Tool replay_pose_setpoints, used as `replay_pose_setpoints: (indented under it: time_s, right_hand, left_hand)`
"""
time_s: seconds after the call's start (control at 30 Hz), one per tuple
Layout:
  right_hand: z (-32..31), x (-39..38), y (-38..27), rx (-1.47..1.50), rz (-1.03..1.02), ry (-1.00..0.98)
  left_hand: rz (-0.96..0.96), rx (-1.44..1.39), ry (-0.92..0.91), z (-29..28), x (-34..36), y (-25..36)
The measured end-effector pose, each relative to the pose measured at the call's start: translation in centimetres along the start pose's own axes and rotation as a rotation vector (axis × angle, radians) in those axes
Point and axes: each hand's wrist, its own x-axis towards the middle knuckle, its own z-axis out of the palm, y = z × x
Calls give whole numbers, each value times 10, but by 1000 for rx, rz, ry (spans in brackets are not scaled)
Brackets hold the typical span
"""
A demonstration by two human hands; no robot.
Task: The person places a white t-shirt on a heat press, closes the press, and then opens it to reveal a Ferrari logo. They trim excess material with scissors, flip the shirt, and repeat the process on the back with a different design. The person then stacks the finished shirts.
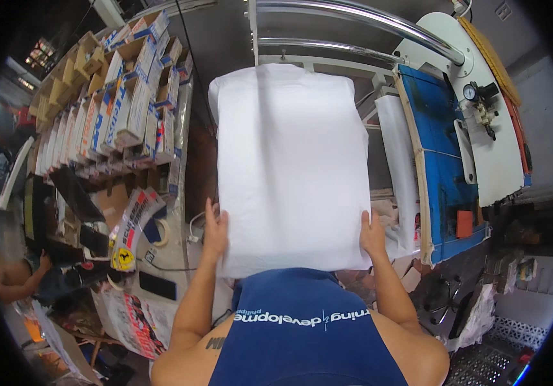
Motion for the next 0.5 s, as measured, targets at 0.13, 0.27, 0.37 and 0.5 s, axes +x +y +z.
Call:
replay_pose_setpoints:
  time_s: [0.13,0.27,0.37,0.5]
  right_hand:
    - [-18,-3,26,40,137,-16]
    - [-41,-1,54,662,259,-326]
    - [-49,-1,72,937,271,-359]
    - [-46,5,81,907,249,-314]
  left_hand:
    - [-522,-333,-225,-63,-7,-20]
    - [-396,-262,-170,-111,-40,-16]
    - [-340,-255,-170,-124,-55,-11]
    - [-392,-322,-162,-112,-65,-20]
